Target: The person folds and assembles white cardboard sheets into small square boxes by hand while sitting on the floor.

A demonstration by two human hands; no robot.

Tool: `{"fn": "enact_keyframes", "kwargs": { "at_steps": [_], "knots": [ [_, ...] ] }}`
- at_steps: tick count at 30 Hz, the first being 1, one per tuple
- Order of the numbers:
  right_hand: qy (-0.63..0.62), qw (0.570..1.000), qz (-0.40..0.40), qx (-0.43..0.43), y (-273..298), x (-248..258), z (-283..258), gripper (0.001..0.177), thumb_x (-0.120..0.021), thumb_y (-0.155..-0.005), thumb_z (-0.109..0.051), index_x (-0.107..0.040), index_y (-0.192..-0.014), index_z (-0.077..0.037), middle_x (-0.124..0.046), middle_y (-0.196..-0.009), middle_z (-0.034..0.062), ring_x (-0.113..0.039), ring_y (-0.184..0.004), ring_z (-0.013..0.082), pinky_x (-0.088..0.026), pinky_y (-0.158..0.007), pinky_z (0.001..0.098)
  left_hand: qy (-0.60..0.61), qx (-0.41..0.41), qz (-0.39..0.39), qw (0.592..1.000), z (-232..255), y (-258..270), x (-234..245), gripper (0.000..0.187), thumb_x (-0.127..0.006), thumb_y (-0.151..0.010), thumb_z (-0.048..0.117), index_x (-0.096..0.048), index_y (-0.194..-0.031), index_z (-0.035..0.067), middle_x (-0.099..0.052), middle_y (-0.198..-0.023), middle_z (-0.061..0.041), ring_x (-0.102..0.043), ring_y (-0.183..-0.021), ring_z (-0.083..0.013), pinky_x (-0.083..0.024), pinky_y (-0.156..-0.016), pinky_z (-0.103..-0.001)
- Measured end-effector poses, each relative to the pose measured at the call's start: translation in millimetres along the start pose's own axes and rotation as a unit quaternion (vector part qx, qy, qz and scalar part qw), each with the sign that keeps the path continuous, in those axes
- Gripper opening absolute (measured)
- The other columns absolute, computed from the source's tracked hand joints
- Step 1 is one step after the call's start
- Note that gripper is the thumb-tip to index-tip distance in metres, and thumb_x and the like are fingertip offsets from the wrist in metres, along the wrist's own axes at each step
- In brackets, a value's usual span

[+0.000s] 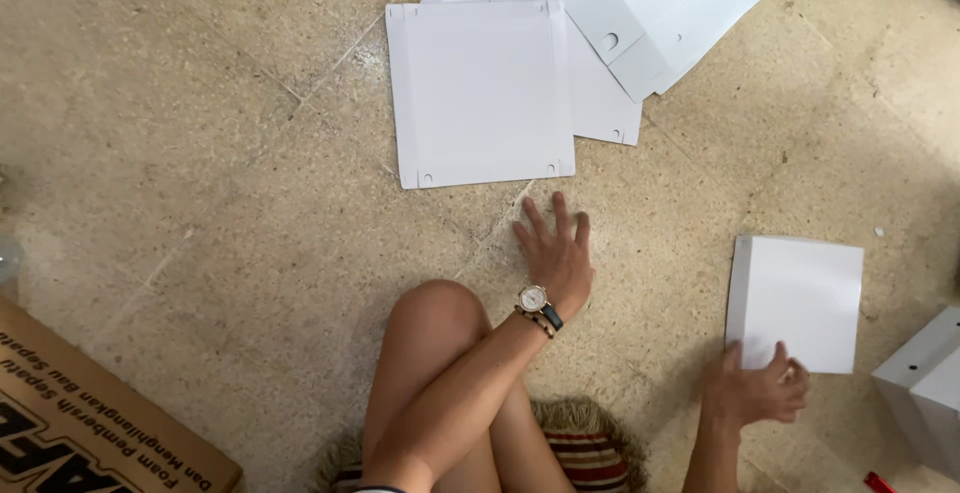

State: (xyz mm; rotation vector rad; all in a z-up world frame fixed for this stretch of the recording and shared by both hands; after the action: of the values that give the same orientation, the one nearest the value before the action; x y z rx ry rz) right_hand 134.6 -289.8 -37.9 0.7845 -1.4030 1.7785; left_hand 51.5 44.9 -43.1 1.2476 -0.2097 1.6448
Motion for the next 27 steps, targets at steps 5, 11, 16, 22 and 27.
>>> {"fn": "enact_keyframes", "kwargs": {
  "at_steps": [5, 11, 16, 22, 27],
  "knots": [
    [-0.321, 0.939, -0.083, 0.087, -91.6, 37.7, -152.0, 0.044, -0.073, -0.082, -0.011, -0.053, -0.119, 0.003, -0.039, -0.119, 0.0184, -0.036, -0.113, 0.032, -0.036, -0.093, 0.0434, -0.086, 0.012, -0.078, 0.993, 8.1, 8.4, 9.7, 0.059, -0.045, -0.084, 0.011, -0.023, -0.138, 0.015, -0.003, -0.148, -0.02, 0.001, -0.128, -0.0555, -0.009, -0.101, -0.063],
    [-0.309, 0.869, -0.217, 0.319, -156.2, 7.9, -328.0, 0.052, -0.066, -0.085, -0.023, -0.044, -0.126, 0.001, -0.036, -0.13, 0.0253, -0.035, -0.123, 0.0397, -0.031, -0.1, 0.0489, -0.121, 0.025, -0.066, 0.99, 11.9, 6.1, 1.5, 0.05, -0.043, -0.088, 0.017, -0.027, -0.136, 0.016, -0.009, -0.148, -0.019, -0.003, -0.129, -0.0559, -0.008, -0.101, -0.063],
    [-0.239, 0.848, -0.243, 0.406, -171.4, -34.4, -377.0, 0.054, -0.055, -0.09, -0.031, -0.038, -0.132, -0.002, -0.033, -0.134, 0.0294, -0.034, -0.125, 0.0442, -0.031, -0.1, 0.052, -0.114, 0.02, -0.016, 0.993, 12.3, -1.5, -7.2, 0.06, -0.059, -0.078, 0.023, -0.033, -0.131, 0.015, -0.014, -0.145, -0.022, -0.005, -0.126, -0.0595, -0.008, -0.099, -0.068],
    [-0.186, 0.815, -0.083, 0.543, -163.1, -32.7, -377.5, 0.043, -0.052, -0.094, -0.023, -0.044, -0.128, 0.002, -0.052, -0.115, 0.0245, -0.052, -0.106, 0.0381, -0.049, -0.083, 0.0446, -0.137, -0.015, 0.059, 0.989, 10.0, -3.1, -23.5, 0.069, -0.056, -0.066, 0.004, -0.029, -0.128, 0.014, -0.006, -0.144, -0.027, -0.005, -0.124, -0.0623, -0.012, -0.098, -0.071],
    [-0.145, 0.803, -0.091, 0.57, -157.3, -32.0, -385.6, 0.037, -0.034, -0.096, -0.013, -0.043, -0.128, 0.005, -0.058, -0.11, 0.0272, -0.06, -0.096, 0.0383, -0.053, -0.079, 0.0445, -0.141, -0.019, 0.069, 0.987, 9.9, -3.2, -24.9, 0.071, -0.054, -0.065, 0.001, -0.028, -0.13, 0.013, -0.006, -0.144, -0.028, -0.004, -0.124, -0.0628, -0.011, -0.097, -0.072]
  ]
}}
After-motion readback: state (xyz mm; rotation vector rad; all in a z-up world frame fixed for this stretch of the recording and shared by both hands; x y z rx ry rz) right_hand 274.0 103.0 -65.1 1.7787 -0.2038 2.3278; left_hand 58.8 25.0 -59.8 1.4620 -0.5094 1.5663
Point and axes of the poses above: each hand's wrist, its own y-axis away from the middle knuckle, its own x-axis out of the back of the hand, z = x × y, the point moved 7 cm from there along -y, towards the middle knuckle
